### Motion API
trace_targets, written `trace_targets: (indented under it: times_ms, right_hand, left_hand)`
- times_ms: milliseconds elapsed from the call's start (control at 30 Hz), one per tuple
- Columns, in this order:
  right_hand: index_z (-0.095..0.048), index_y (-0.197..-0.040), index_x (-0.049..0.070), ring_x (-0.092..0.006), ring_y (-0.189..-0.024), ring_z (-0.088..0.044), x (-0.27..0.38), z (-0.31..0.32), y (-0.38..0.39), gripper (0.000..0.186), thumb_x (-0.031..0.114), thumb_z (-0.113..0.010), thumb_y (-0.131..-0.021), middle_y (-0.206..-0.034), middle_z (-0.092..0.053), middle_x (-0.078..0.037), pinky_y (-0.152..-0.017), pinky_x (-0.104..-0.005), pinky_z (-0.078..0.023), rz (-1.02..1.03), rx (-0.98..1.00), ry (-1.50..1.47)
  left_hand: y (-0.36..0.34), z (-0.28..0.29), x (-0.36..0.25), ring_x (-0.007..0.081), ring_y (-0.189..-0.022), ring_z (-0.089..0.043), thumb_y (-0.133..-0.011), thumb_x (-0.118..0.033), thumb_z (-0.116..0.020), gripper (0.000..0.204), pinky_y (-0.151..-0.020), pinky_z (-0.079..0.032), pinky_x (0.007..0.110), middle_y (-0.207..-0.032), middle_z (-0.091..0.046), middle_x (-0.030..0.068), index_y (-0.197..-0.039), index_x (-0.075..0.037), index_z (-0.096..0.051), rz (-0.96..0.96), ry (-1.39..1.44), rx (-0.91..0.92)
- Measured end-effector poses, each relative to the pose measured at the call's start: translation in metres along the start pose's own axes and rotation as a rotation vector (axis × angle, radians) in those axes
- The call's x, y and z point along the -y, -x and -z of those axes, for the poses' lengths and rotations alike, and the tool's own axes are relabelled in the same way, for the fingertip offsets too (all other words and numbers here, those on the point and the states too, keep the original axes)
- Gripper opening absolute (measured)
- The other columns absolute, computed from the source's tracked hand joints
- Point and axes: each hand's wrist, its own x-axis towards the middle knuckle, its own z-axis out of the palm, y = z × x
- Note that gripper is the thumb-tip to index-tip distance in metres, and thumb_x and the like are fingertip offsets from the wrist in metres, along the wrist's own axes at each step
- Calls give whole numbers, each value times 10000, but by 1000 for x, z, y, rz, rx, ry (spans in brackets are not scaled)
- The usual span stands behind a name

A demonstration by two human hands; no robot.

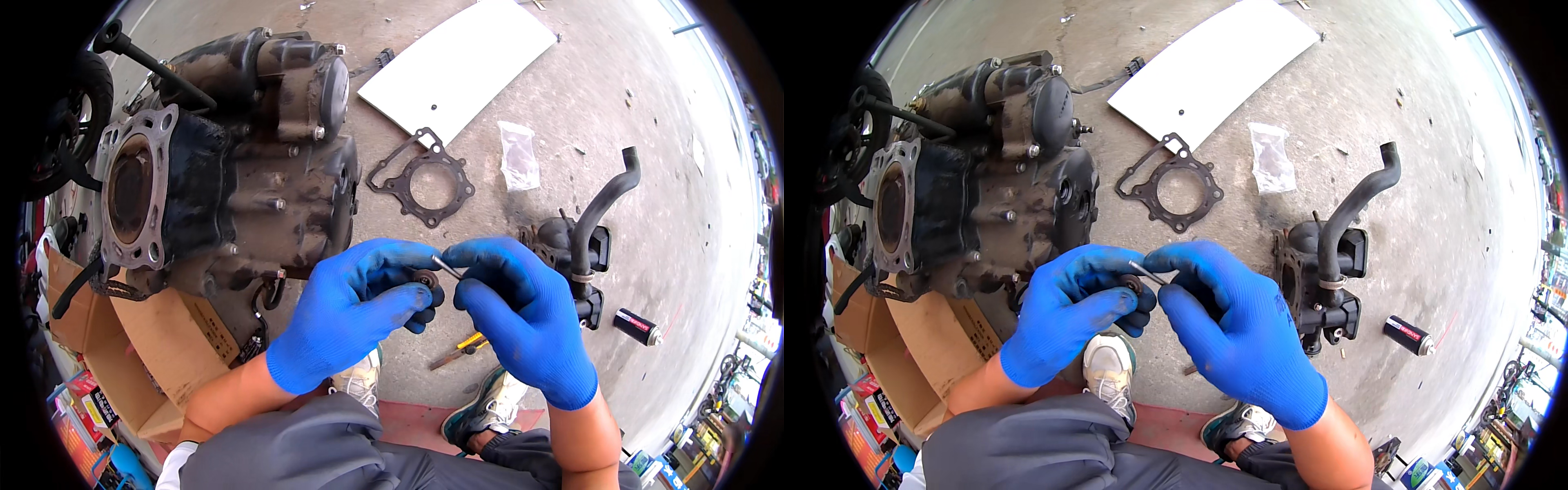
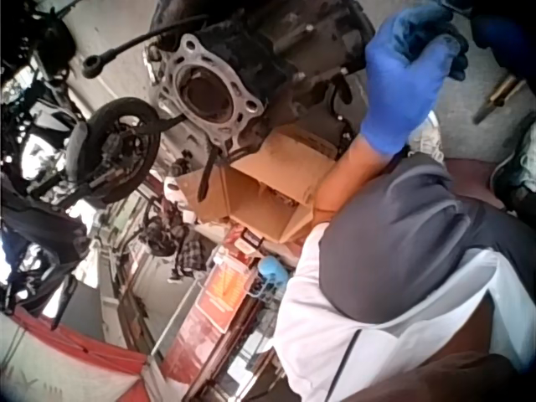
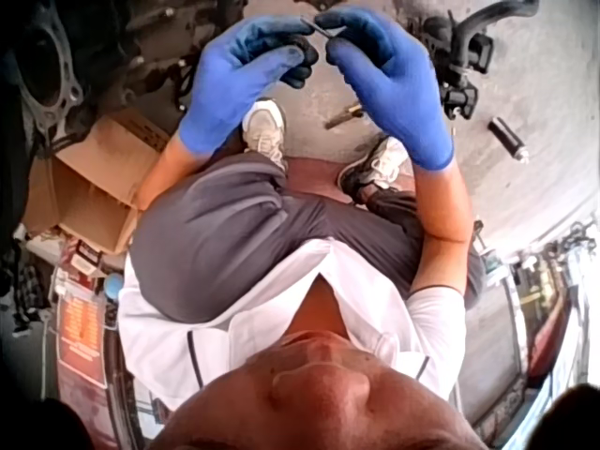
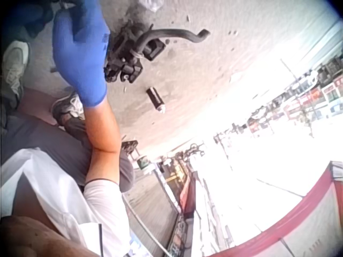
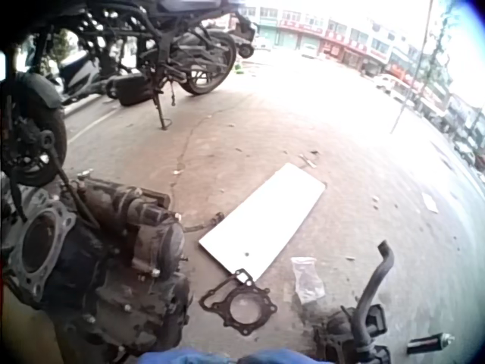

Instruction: The person handles small engine components, including a bearing and a pin, while wearing blue gloves. They then pick up a cylinder head and use a hammer to tap a part into place within the head.

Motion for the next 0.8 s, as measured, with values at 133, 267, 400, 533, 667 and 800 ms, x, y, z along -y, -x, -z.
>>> trace_targets:
  times_ms: [133,267,400,533,667,800]
  right_hand:
    - [-675,-1132,-34,-135,-884,-667,7,-5,2,255,-29,-601,-889,-997,-700,-90,-796,-264,-526,58,-13,127]
    - [-675,-1135,-13,-133,-831,-670,5,-5,2,254,-20,-609,-890,-970,-707,-108,-737,-267,-524,94,-1,173]
    - [-682,-1112,31,-189,-710,-675,2,-1,2,243,-6,-630,-877,-891,-699,-137,-624,-298,-518,280,-26,327]
    - [-701,-1076,58,-287,-676,-658,17,7,7,267,-15,-644,-825,-835,-662,-131,-599,-346,-513,297,20,508]
    - [-694,-1058,68,-309,-671,-643,20,1,9,265,-12,-642,-811,-787,-629,-118,-581,-376,-501,343,19,616]
    - [-681,-1057,75,-308,-666,-630,13,-1,8,266,-2,-644,-806,-760,-597,-113,-571,-385,-488,361,9,641]
  left_hand:
    - [0,-2,2,149,-890,-688,-918,11,-652,345,-751,-577,285,-1042,-704,122,-1257,35,-592,12,77,32]
    - [-1,-1,6,184,-884,-706,-886,63,-653,369,-743,-595,317,-1056,-707,154,-1248,31,-586,17,49,31]
    - [-1,0,8,187,-863,-708,-883,75,-653,365,-723,-595,322,-1050,-709,163,-1240,26,-589,16,14,19]
    - [-2,1,7,170,-843,-698,-890,67,-655,339,-712,-580,302,-1012,-711,143,-1222,25,-604,5,-18,-1]
    - [0,0,8,159,-851,-695,-892,61,-659,324,-722,-570,285,-997,-712,125,-1211,22,-621,-48,-21,24]
    - [-1,0,8,142,-871,-690,-899,52,-655,314,-741,-562,269,-1005,-711,110,-1210,18,-630,-37,-77,16]
